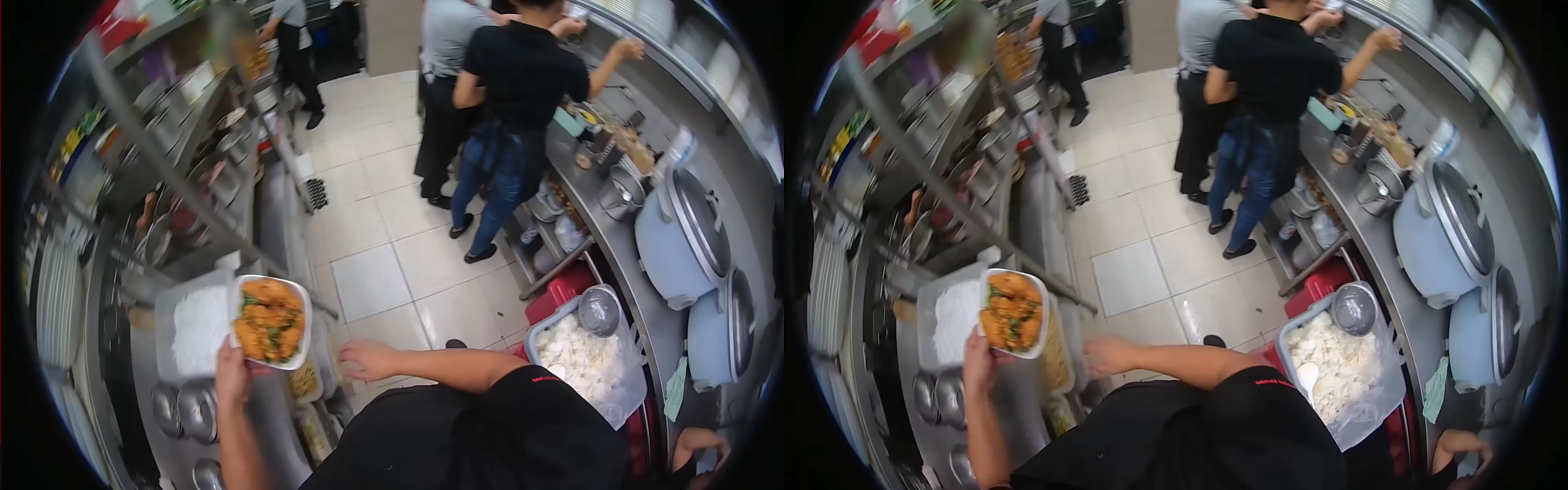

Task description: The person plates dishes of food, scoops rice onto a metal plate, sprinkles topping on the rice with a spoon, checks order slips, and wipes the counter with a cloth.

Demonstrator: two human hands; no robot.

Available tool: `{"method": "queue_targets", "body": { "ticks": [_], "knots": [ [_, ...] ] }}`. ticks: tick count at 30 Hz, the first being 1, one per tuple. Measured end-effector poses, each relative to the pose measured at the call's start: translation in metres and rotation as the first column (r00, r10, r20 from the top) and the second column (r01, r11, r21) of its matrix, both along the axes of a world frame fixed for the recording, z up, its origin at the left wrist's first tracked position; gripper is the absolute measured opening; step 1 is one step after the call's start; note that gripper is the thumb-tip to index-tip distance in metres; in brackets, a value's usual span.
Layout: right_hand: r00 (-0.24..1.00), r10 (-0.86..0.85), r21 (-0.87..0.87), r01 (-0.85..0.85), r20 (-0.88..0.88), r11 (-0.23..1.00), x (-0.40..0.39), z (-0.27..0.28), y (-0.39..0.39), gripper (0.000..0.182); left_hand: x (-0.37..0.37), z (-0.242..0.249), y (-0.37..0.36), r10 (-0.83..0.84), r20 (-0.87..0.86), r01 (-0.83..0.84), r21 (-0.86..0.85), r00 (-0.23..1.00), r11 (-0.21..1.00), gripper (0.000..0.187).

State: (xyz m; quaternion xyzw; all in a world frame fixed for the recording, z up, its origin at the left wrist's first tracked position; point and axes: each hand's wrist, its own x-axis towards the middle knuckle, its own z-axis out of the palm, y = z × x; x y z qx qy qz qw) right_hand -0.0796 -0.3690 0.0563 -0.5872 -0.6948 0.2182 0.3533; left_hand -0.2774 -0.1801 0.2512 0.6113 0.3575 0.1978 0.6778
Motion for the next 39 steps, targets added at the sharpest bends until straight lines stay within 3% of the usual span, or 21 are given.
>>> {"method": "queue_targets", "body": {
  "ticks": [2,4,6,8,9,10,12,14,17,24,30,33,35,37,39],
  "knots": [
    [0.966,-0.259,-0.031,0.259,0.008,0.965,0.078,-0.014,-0.054,0.033,0.089,-0.022,-0.026,-0.139,0.023,0.141,-0.068,0.99,0.988,0.036],
    [0.83,-0.558,-0.015,0.558,-0.007,0.83,0.153,-0.02,-0.121,0.032,0.184,-0.034,-0.067,-0.278,-0.006,0.277,-0.087,0.96,0.957,0.036],
    [0.607,-0.794,0.04,0.794,0.01,0.607,0.223,-0.027,-0.195,0.031,0.277,-0.047,-0.11,-0.427,-0.062,0.414,-0.16,0.902,0.896,0.036],
    [0.233,-0.972,0.034,0.972,-0.012,0.233,0.272,-0.009,-0.271,0.025,0.367,-0.059,-0.159,-0.548,-0.026,0.536,-0.173,0.836,0.826,0.036],
    [0.178,-0.977,0.152,0.969,0.113,0.194,0.294,0.012,-0.317,0.026,0.407,-0.064,-0.183,-0.604,-0.028,0.587,-0.205,0.796,0.783,0.036],
    [-0.041,-0.99,0.327,0.945,0.137,0.006,0.309,0.017,-0.355,0.026,0.445,-0.071,-0.207,-0.657,-0.022,0.634,-0.237,0.754,0.736,0.036],
    [-0.271,-0.96,0.39,0.894,0.074,-0.222,0.327,0.046,-0.422,0.024,0.515,-0.081,-0.258,-0.721,-0.06,0.687,-0.26,0.69,0.679,0.035],
    [-0.463,-0.865,0.366,0.852,0.194,-0.374,0.335,0.049,-0.491,0.023,0.578,-0.087,-0.308,-0.749,-0.051,0.714,-0.265,0.66,0.648,0.033],
    [-0.625,-0.72,0.297,0.779,0.302,-0.553,0.337,0.028,-0.559,0.027,0.65,-0.103,-0.369,-0.751,-0.018,0.717,-0.285,0.66,0.636,0.031],
    [-0.657,-0.654,0.31,0.754,0.375,-0.58,0.341,0.033,-0.553,0.037,0.741,-0.109,-0.445,-0.69,-0.054,0.637,-0.338,0.722,0.693,0.028],
    [-0.652,-0.641,0.307,0.757,0.404,-0.577,0.341,0.034,-0.552,0.037,0.772,-0.115,-0.451,-0.76,0.047,0.704,-0.415,0.649,0.576,0.033],
    [-0.656,-0.638,0.314,0.754,0.403,-0.577,0.342,0.032,-0.552,0.037,0.761,-0.107,-0.445,-0.757,0.078,0.68,-0.506,0.649,0.53,0.044],
    [-0.66,-0.632,0.322,0.751,0.407,-0.577,0.342,0.031,-0.551,0.036,0.738,-0.117,-0.426,-0.788,0.108,0.704,-0.535,0.606,0.468,0.061],
    [-0.656,-0.632,0.352,0.754,0.412,-0.554,0.344,0.029,-0.552,0.035,0.696,-0.148,-0.393,-0.848,0.047,0.774,-0.438,0.527,0.457,0.048],
    [-0.657,-0.623,0.361,0.754,0.424,-0.549,0.344,0.028,-0.551,0.034,0.63,-0.156,-0.349,-0.874,-0.097,0.772,-0.43,0.475,0.468,0.052]
  ]
}}
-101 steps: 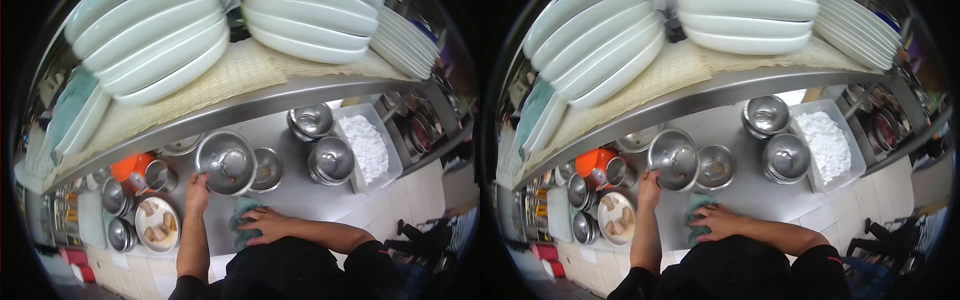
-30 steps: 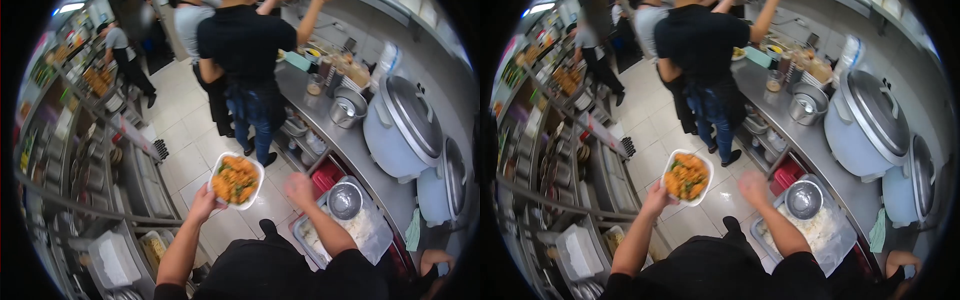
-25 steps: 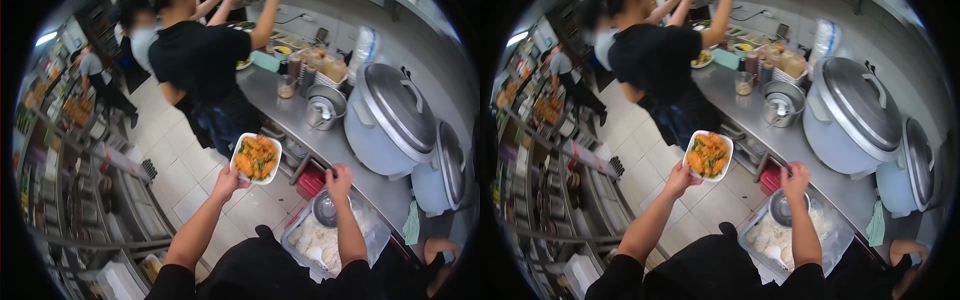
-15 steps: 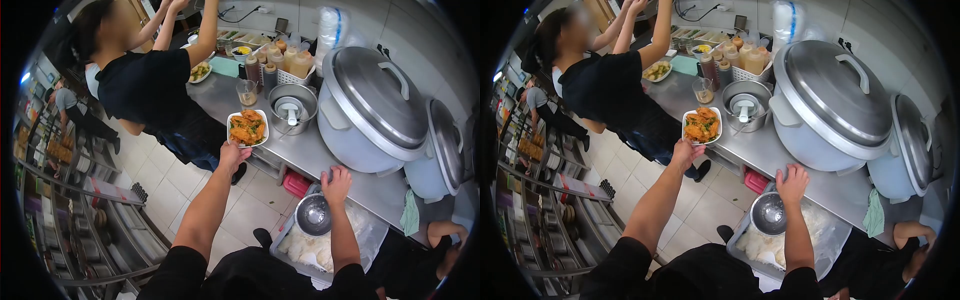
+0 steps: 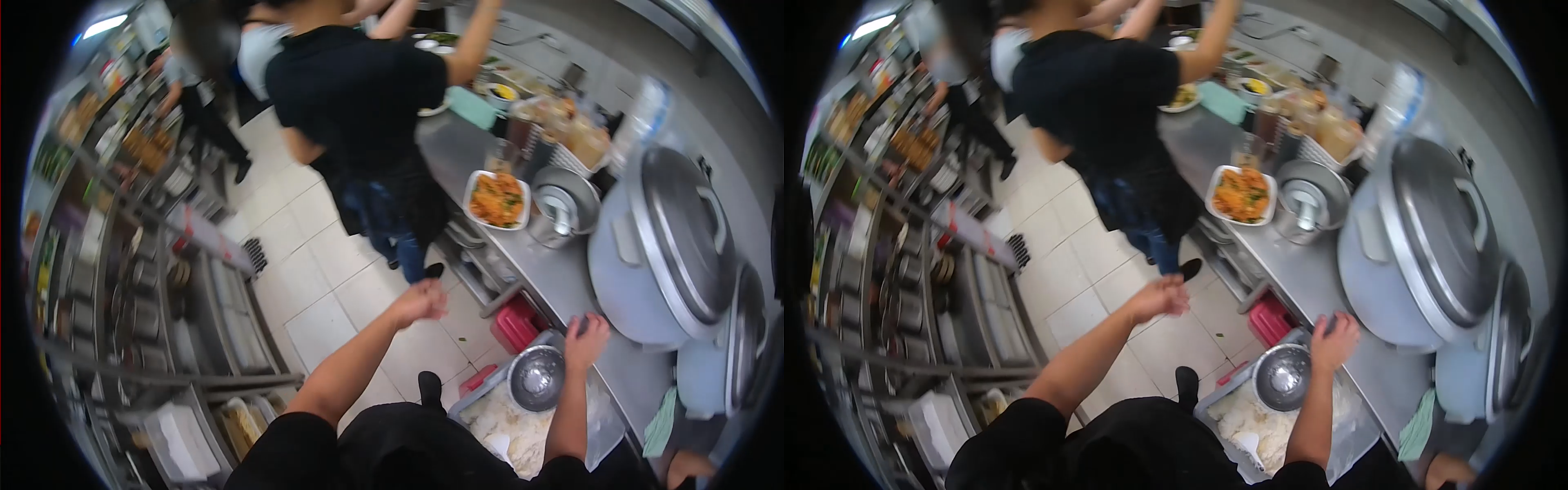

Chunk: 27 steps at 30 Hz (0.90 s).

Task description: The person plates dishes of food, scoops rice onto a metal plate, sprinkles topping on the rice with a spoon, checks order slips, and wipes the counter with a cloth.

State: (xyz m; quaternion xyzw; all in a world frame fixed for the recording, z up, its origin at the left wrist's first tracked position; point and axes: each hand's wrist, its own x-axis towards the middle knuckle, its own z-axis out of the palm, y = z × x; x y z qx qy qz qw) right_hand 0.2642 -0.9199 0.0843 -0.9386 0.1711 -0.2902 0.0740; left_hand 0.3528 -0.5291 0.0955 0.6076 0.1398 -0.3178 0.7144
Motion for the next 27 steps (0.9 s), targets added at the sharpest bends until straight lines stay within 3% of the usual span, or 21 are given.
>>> {"method": "queue_targets", "body": {
  "ticks": [2,6,9,10,12,14,17,20,22,25,27],
  "knots": [
    [1.0,-0.001,-0.008,0.001,-0.01,1.0,0.002,-0.005,-0.004,0.034,-0.076,-0.019,0.059,-0.112,-0.02,0.114,0.18,0.993,0.977,0.062],
    [0.982,0.067,0.142,-0.042,-0.179,0.989,0.012,-0.006,0.016,0.034,-0.246,-0.012,0.165,0.183,-0.21,-0.115,0.3,0.96,0.947,0.061],
    [0.867,0.486,0.267,-0.445,-0.112,0.855,0.004,0.01,0.138,0.031,-0.365,-0.001,0.227,0.44,-0.145,-0.392,0.27,0.886,0.879,0.06],
    [0.762,0.643,0.428,-0.556,-0.079,0.712,-0.003,0.008,0.19,0.028,-0.402,0.009,0.242,0.508,-0.1,-0.47,0.264,0.855,0.842,0.06],
    [0.473,0.878,0.529,-0.727,-0.076,0.438,-0.017,-0.023,0.297,0.029,-0.463,0.036,0.259,0.636,-0.012,-0.615,0.247,0.771,0.749,0.061],
    [0.099,0.988,0.577,-0.803,-0.12,0.15,-0.083,-0.006,0.415,0.03,-0.534,0.039,0.26,0.734,0.079,-0.732,0.205,0.674,0.65,0.061],
    [-0.473,0.876,0.653,-0.695,-0.099,-0.301,-0.21,0.032,0.563,0.032,-0.657,0.03,0.245,0.854,0.133,-0.861,0.168,0.503,0.481,0.06],
    [-0.822,0.568,0.704,-0.417,-0.024,-0.575,-0.342,0.064,0.651,0.031,-0.766,0.021,0.202,0.959,0.121,-0.959,0.152,0.257,0.238,0.054],
    [-0.937,0.348,0.742,-0.251,-0.024,-0.622,-0.421,0.069,0.688,0.035,-0.821,0.019,0.163,0.995,0.084,-0.982,0.185,0.053,0.037,0.047],
    [-0.964,0.251,0.851,-0.062,0.084,-0.521,-0.522,0.048,0.729,0.042,-0.872,0.014,0.109,0.964,0.055,-0.959,0.102,-0.261,-0.266,0.041],
    [-0.924,0.373,0.992,0.036,0.079,-0.119,-0.578,0.049,0.755,0.051,-0.886,0.006,0.075,0.898,0.031,-0.895,0.065,-0.439,-0.44,0.04]
  ]
}}
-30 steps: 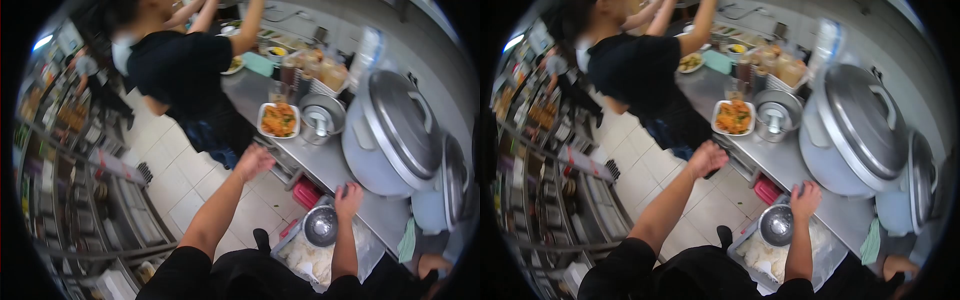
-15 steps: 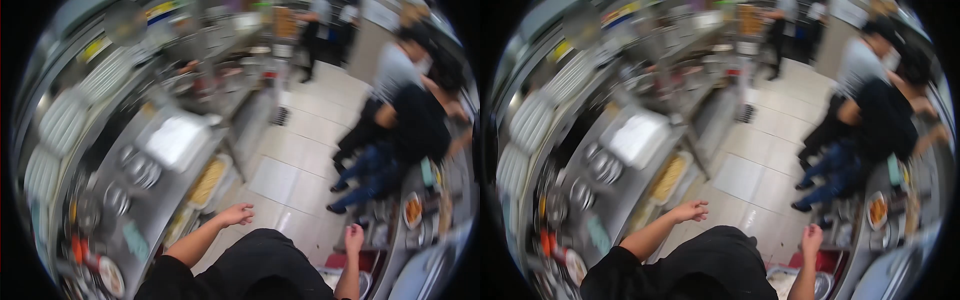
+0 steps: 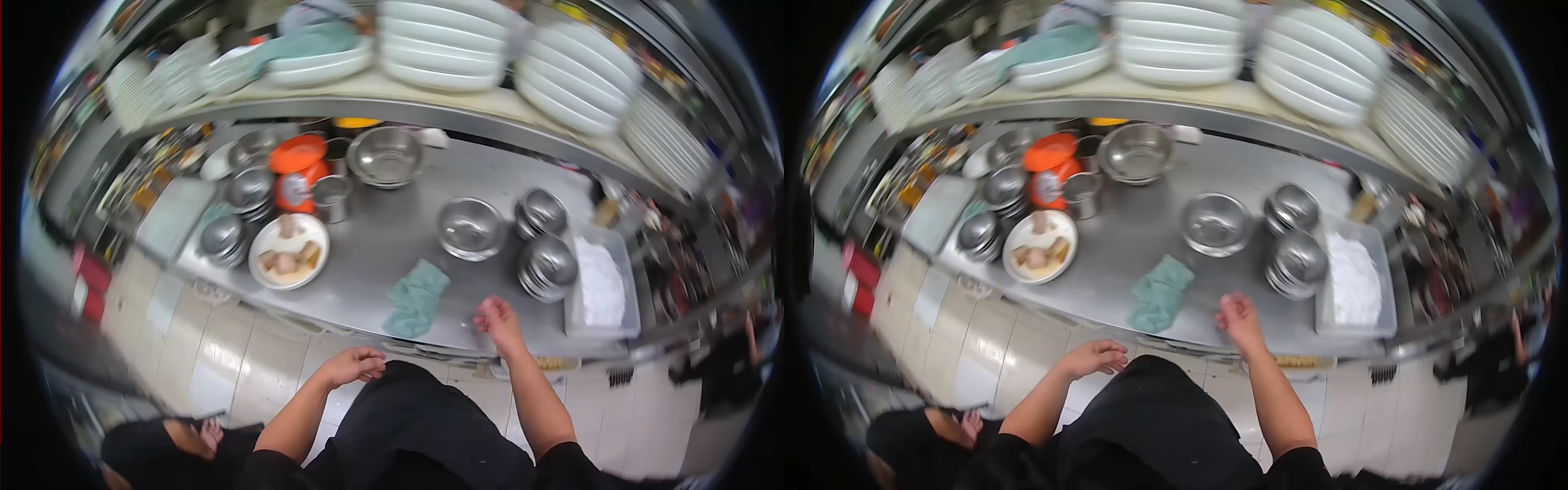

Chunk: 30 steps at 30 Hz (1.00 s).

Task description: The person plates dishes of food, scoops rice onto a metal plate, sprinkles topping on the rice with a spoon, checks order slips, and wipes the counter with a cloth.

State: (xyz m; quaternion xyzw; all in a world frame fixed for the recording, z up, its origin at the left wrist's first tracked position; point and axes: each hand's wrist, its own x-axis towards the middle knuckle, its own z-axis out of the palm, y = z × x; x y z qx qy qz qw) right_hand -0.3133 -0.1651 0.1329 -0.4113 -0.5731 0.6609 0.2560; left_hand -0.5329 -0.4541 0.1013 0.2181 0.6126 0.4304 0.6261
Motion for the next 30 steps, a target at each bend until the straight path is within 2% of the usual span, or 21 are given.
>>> {"method": "queue_targets", "body": {
  "ticks": [1,2,5,8,10,12,14,17,19,20,23,25,30],
  "knots": [
    [0.998,-0.049,-0.217,0.039,-0.038,0.975,-0.025,0.002,0.015,0.055,0.0,-0.004,-0.013,0.097,0.026,-0.097,-0.004,0.995,0.995,0.039],
    [0.987,-0.158,-0.288,0.145,-0.021,0.947,-0.048,0.0,0.029,0.063,0.003,-0.009,-0.025,0.193,0.02,-0.193,-0.012,0.981,0.981,0.039],
    [0.968,-0.243,-0.234,0.25,0.057,0.94,-0.099,0.012,0.068,0.063,0.017,0.01,-0.036,0.307,-0.01,-0.307,0.02,0.952,0.952,0.045],
    [0.985,-0.153,-0.26,0.168,0.079,0.951,-0.122,0.002,0.104,0.05,0.02,0.017,-0.011,0.284,-0.371,-0.231,0.182,0.884,0.956,0.049],
    [0.99,-0.14,-0.314,0.142,0.027,0.939,-0.13,-0.022,0.121,0.039,0.022,0.045,0.029,0.221,-0.646,-0.104,0.215,0.731,0.971,0.054],
    [0.99,-0.14,-0.32,0.131,-0.005,0.938,-0.135,-0.031,0.13,0.03,0.025,0.05,0.075,0.25,-0.804,0.142,0.38,0.54,0.914,0.062],
    [0.987,-0.161,-0.297,0.148,-0.019,0.943,-0.133,-0.027,0.125,0.023,0.034,0.044,0.123,0.034,-0.964,0.294,0.113,0.262,0.949,0.069],
    [0.985,-0.134,-0.366,0.085,-0.109,0.927,-0.114,-0.021,0.117,0.02,0.026,-0.015,0.174,0.027,-1.0,0.295,0.028,0.007,0.955,0.07],
    [0.966,-0.16,-0.377,0.072,-0.206,0.923,-0.093,-0.003,0.103,0.019,-0.007,-0.028,0.197,0.037,-0.998,0.199,0.025,-0.059,0.98,0.067],
    [0.951,-0.188,-0.385,0.082,-0.246,0.919,-0.076,0.004,0.092,0.019,-0.027,-0.022,0.205,-0.006,-0.999,0.128,-0.012,-0.051,0.992,0.064],
    [0.967,-0.197,-0.353,0.131,-0.16,0.926,-0.032,0.018,0.072,0.021,-0.104,-0.02,0.23,-0.07,-0.996,0.0,-0.07,-0.055,0.998,0.06],
    [0.969,-0.169,-0.345,0.098,-0.182,0.934,-0.018,0.044,0.053,0.02,-0.147,-0.017,0.242,-0.082,-0.996,-0.052,-0.084,0.024,0.995,0.06],
    [0.981,-0.118,-0.345,0.058,-0.155,0.937,0.009,0.047,0.028,0.021,-0.159,-0.018,0.231,-0.054,-0.996,-0.142,-0.065,0.077,0.988,0.062]
  ]
}}
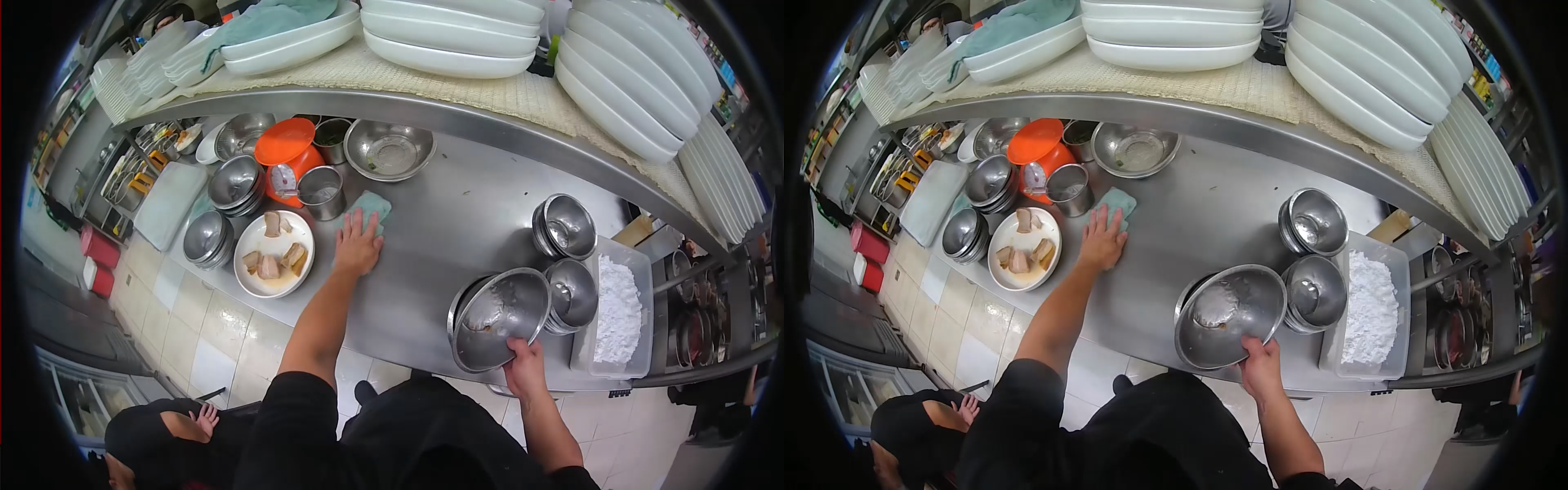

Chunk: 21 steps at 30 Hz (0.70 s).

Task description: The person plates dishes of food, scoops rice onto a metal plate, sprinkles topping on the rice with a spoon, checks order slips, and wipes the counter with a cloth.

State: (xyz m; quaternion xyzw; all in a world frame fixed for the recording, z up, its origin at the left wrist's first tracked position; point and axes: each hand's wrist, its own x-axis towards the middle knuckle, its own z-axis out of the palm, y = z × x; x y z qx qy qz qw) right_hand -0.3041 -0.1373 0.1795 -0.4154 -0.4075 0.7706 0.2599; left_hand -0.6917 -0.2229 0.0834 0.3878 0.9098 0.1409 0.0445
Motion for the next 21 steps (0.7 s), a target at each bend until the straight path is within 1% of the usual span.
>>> {"method": "queue_targets", "body": {
  "ticks": [1,4,7,8,9,10,11,12,13,14,15,17,19,20,21],
  "knots": [
    [1.0,0.0,-0.006,0.0,-0.015,1.0,0.001,0.0,-0.003,0.021,0.005,0.0,-0.007,0.029,0.013,-0.029,0.012,0.999,1.0,0.062],
    [0.999,0.004,-0.009,-0.004,0.033,1.0,-0.009,0.004,-0.017,0.02,0.029,0.0,-0.041,0.118,0.009,-0.118,0.001,0.993,0.993,0.061],
    [0.988,0.152,0.037,-0.154,0.037,0.987,-0.029,-0.014,-0.031,0.019,0.048,0.009,-0.075,0.066,-0.012,-0.066,0.007,0.998,0.998,0.065],
    [0.974,0.181,0.034,-0.187,0.133,0.982,-0.039,-0.01,-0.041,0.019,0.054,0.015,-0.09,0.029,0.087,-0.039,0.116,0.996,0.992,0.068],
    [0.964,0.224,0.057,-0.234,0.143,0.971,-0.052,-0.011,-0.048,0.02,0.062,0.025,-0.108,-0.025,0.184,-0.018,0.227,0.983,0.974,0.071],
    [0.951,0.266,0.074,-0.28,0.159,0.957,-0.066,-0.017,-0.056,0.021,0.073,0.043,-0.131,-0.168,0.404,-0.017,0.415,0.899,0.91,0.078],
    [0.933,0.309,0.086,-0.329,0.182,0.941,-0.078,-0.02,-0.068,0.023,0.082,0.061,-0.156,-0.337,0.571,-0.07,0.573,0.748,0.816,0.085],
    [0.919,0.341,0.097,-0.364,0.196,0.926,-0.094,-0.015,-0.083,0.025,0.088,0.07,-0.18,-0.386,0.6,-0.097,0.616,0.701,0.782,0.091],
    [0.901,0.378,0.102,-0.406,0.213,0.908,-0.114,-0.005,-0.099,0.027,0.092,0.077,-0.205,-0.429,0.628,-0.135,0.651,0.649,0.747,0.096],
    [0.876,0.422,0.108,-0.455,0.233,0.884,-0.135,0.001,-0.116,0.029,0.089,0.074,-0.227,-0.449,0.66,-0.225,0.68,0.602,0.698,0.1],
    [0.847,0.462,0.164,-0.511,0.264,0.844,-0.156,0.004,-0.133,0.031,0.086,0.071,-0.249,-0.475,0.684,-0.314,0.7,0.554,0.641,0.105],
    [0.774,0.538,0.257,-0.624,0.334,0.738,-0.193,0.002,-0.174,0.036,0.072,0.057,-0.296,-0.496,0.738,-0.564,0.672,0.457,0.48,0.112],
    [0.768,0.548,0.409,-0.64,0.331,0.65,-0.228,-0.02,-0.217,0.039,0.05,0.037,-0.362,-0.606,0.757,-0.587,0.613,0.245,0.529,0.113],
    [0.768,0.552,0.486,-0.637,0.326,0.598,-0.241,-0.028,-0.233,0.041,0.048,0.027,-0.383,-0.647,0.696,-0.629,0.662,0.312,0.408,0.07],
    [0.683,0.623,0.413,-0.729,0.382,0.546,-0.25,-0.025,-0.246,0.043,0.043,0.037,-0.395,-0.532,0.794,-0.647,0.575,0.294,0.501,0.064]
  ]
}}
